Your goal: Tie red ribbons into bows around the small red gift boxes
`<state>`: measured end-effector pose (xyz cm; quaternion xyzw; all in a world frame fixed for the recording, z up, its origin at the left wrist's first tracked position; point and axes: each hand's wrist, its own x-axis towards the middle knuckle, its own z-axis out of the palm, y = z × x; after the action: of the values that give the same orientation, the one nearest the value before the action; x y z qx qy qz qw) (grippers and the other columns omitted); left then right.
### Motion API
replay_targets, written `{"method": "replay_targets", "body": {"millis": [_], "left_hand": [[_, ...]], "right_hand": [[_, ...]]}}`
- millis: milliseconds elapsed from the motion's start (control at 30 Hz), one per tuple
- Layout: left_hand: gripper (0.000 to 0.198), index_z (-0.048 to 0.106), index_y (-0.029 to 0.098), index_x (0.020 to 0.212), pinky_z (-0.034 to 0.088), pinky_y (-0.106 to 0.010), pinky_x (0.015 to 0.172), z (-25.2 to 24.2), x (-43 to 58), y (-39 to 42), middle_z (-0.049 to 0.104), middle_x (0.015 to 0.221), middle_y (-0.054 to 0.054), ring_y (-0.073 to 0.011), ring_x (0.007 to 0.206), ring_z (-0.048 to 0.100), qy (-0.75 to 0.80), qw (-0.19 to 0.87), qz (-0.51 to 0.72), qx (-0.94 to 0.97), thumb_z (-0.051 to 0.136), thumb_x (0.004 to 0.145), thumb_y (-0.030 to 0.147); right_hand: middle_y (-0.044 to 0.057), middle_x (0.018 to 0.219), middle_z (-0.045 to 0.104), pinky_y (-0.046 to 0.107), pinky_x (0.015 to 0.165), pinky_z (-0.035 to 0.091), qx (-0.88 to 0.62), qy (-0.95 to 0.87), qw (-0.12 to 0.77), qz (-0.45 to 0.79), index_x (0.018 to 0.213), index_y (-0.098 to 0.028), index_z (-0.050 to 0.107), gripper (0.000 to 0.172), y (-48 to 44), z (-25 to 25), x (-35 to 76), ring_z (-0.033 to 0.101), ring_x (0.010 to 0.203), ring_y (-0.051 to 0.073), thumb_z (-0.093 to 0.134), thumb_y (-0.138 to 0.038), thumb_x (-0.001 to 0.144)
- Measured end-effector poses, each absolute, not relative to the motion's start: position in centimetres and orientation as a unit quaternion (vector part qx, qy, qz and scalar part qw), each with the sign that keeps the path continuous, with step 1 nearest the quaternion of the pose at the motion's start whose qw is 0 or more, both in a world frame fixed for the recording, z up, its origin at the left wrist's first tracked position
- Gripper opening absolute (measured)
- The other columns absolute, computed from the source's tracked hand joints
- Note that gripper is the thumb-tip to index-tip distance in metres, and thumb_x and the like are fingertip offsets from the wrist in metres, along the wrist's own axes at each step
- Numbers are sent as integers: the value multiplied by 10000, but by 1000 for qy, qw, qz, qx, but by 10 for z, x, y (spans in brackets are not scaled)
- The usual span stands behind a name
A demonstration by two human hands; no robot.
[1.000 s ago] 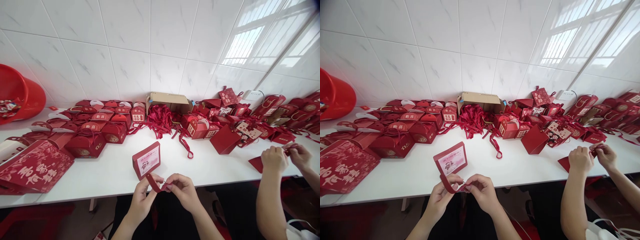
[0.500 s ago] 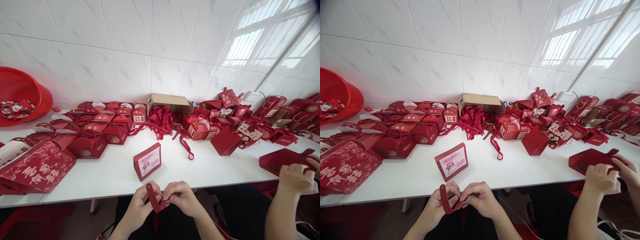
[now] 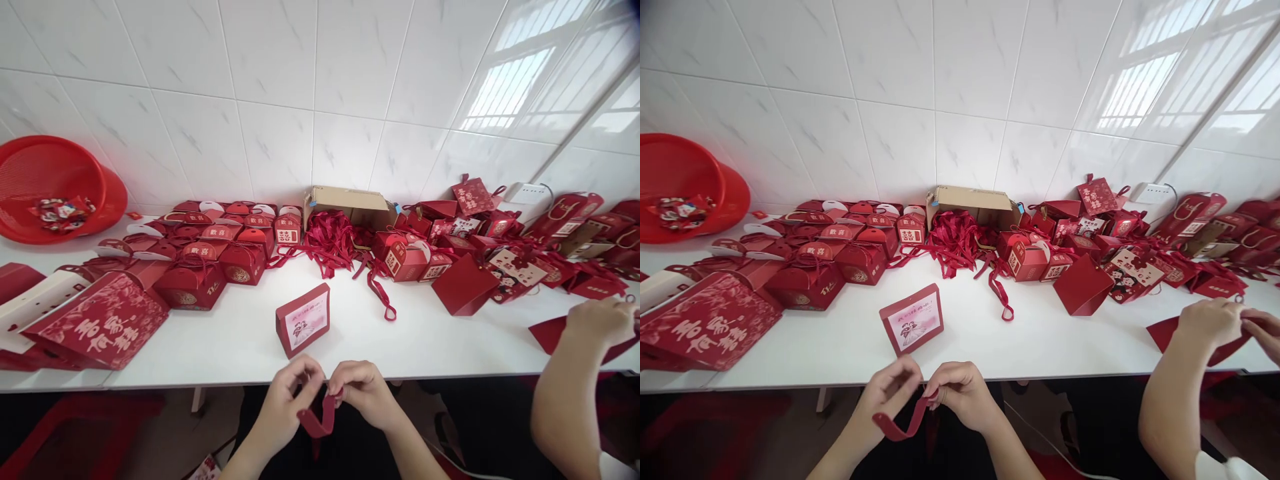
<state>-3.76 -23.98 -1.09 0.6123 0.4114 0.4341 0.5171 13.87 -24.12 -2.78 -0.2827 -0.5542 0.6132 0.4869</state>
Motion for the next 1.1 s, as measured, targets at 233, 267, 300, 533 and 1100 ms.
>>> {"method": "replay_targets", "body": {"millis": [233, 267, 300, 533, 1100], "left_hand": [[632, 423, 232, 1228, 439, -388, 928, 8, -53, -190, 525, 1197, -94, -251, 1094, 542, 512, 168, 605, 586, 746, 688, 292], [654, 406, 234, 1264, 461, -379, 911, 11, -54, -182, 549, 1190, -92, -242, 1070, 572, 506, 201, 586, 600, 735, 701, 290], [624, 422, 231, 1269, 487, -359, 875, 14, -54, -175, 585, 1151, -84, -230, 1023, 605, 502, 233, 564, 613, 715, 721, 288], [142, 710, 187, 885, 537, -269, 735, 12, -48, -168, 718, 887, -52, -200, 836, 673, 465, 342, 486, 656, 672, 770, 260], [174, 713, 184, 933, 514, -319, 813, -12, -24, -189, 678, 946, -79, -206, 913, 641, 370, 451, 533, 612, 580, 867, 276]], "right_hand": [[36, 695, 696, 314, 670, 490, -270, -592, 512, 561, 762, -264, 759, 49, -233, -21, 143, 614, 692, 165, 715, -256, 783], [33, 697, 699, 315, 674, 484, -264, -598, 512, 558, 769, -274, 760, 57, -231, -21, 144, 612, 692, 164, 712, -251, 787], [30, 697, 699, 318, 680, 479, -258, -604, 511, 554, 778, -284, 762, 70, -230, -21, 144, 609, 692, 164, 707, -244, 792], [69, 1033, 618, 370, 846, 448, -360, -637, 552, 401, 726, -294, 765, 63, -220, -29, 150, 577, 975, 217, 724, -313, 769], [87, 1142, 501, 380, 939, 420, -378, -593, 621, 347, 807, -258, 728, 76, -195, -33, 132, 488, 1134, 241, 658, -229, 815]]}}
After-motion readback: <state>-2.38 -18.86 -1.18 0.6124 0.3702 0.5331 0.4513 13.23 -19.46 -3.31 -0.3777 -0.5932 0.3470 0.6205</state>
